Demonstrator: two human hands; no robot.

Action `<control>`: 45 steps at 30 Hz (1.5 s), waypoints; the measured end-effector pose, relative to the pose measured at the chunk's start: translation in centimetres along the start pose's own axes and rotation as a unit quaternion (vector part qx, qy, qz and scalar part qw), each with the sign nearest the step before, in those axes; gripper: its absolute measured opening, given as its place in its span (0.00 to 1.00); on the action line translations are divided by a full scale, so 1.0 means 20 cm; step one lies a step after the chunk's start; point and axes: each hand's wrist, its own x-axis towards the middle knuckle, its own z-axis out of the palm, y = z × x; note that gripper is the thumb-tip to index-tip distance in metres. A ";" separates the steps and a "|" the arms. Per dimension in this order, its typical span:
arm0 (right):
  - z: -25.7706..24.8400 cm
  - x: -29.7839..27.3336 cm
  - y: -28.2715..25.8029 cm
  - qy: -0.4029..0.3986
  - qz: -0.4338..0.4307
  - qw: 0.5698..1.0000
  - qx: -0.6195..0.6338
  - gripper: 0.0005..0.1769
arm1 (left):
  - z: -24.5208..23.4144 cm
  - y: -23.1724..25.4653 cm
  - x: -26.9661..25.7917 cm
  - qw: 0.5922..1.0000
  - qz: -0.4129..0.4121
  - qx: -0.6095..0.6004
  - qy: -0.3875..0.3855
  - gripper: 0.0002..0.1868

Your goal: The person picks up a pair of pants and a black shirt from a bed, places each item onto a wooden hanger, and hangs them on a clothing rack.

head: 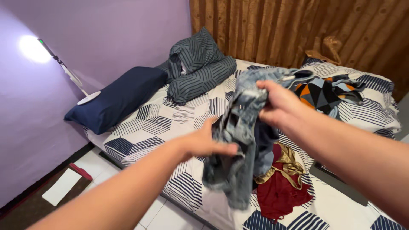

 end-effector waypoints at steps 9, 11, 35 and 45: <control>0.05 -0.02 -0.15 0.067 -0.028 0.991 0.110 0.05 | -0.01 -0.47 0.06 0.977 -0.103 0.167 0.083 0.24; 0.03 -0.03 -0.15 0.070 -0.020 0.993 0.097 0.06 | -0.06 -0.45 0.10 0.967 -0.238 -0.047 0.079 0.16; -0.39 -0.18 0.11 0.056 -0.039 0.455 -0.888 0.32 | -0.42 0.21 0.25 0.882 0.088 -0.428 0.177 0.04; -0.44 -0.27 0.16 0.064 -0.072 0.248 -0.964 0.21 | -0.39 0.28 0.18 0.908 0.090 -0.383 0.148 0.06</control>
